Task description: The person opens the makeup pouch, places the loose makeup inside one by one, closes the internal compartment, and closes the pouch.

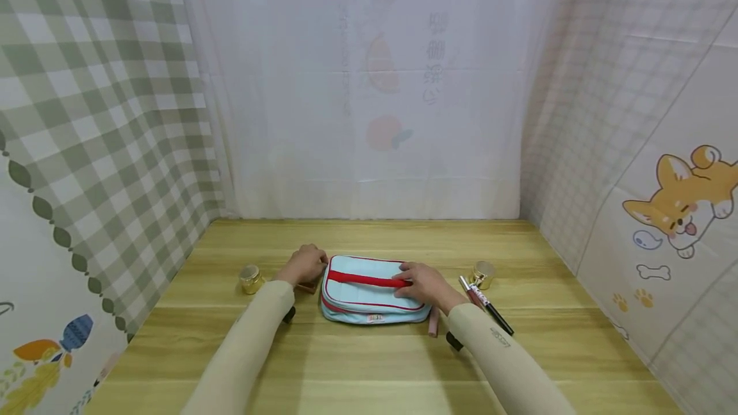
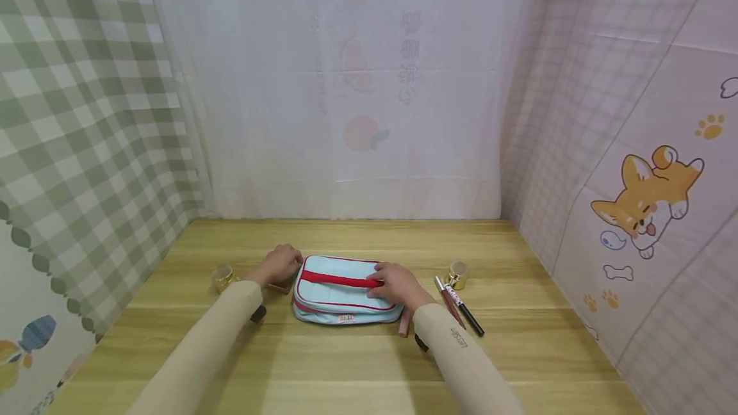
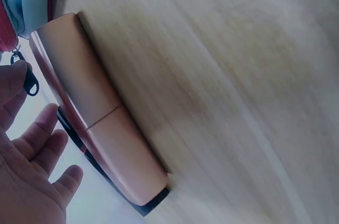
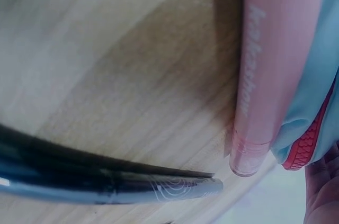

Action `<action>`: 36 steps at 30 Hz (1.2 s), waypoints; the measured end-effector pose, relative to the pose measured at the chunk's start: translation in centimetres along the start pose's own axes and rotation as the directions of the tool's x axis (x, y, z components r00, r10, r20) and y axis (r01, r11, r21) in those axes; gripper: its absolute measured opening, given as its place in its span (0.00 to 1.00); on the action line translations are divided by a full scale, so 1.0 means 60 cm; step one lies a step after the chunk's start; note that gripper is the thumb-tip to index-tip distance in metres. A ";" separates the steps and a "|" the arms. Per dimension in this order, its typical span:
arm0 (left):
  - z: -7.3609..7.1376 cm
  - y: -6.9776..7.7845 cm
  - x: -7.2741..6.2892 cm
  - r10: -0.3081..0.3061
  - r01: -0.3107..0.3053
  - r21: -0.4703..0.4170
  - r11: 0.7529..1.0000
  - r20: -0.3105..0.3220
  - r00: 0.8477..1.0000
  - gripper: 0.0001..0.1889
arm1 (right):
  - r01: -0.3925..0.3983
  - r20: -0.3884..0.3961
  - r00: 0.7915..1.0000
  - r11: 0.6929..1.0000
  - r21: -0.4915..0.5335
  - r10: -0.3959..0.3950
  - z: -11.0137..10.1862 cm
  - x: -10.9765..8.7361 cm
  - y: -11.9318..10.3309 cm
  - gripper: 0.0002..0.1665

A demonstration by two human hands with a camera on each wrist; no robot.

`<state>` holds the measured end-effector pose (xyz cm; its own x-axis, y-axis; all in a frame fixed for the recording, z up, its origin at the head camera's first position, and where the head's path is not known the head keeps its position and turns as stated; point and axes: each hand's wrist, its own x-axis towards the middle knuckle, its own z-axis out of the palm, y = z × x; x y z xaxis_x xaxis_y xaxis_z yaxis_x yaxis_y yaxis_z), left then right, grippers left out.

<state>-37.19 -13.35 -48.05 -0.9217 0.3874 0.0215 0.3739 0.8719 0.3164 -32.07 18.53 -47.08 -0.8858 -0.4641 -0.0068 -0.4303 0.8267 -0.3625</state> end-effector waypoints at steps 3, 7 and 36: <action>-0.002 -0.003 -0.004 0.013 -0.013 0.016 1.000 -0.004 1.000 0.06 | 0.004 -0.008 1.000 1.000 0.003 -0.004 0.001 0.000 0.000 0.22; -0.006 -0.004 -0.010 0.017 -0.017 0.046 0.999 0.001 1.000 0.05 | 0.009 -0.015 1.000 1.000 0.004 -0.008 0.002 -0.001 0.001 0.22; -0.001 0.001 -0.051 0.049 -0.047 0.016 0.999 -0.195 0.980 0.06 | -0.001 -0.012 1.000 1.000 -0.004 0.001 0.006 0.000 0.002 0.21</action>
<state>-34.33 -14.53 -48.03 -0.9048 0.3637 0.2215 0.4181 0.8575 0.2998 -32.03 18.51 -47.48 -0.8884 -0.4590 0.0041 -0.4298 0.8288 -0.3584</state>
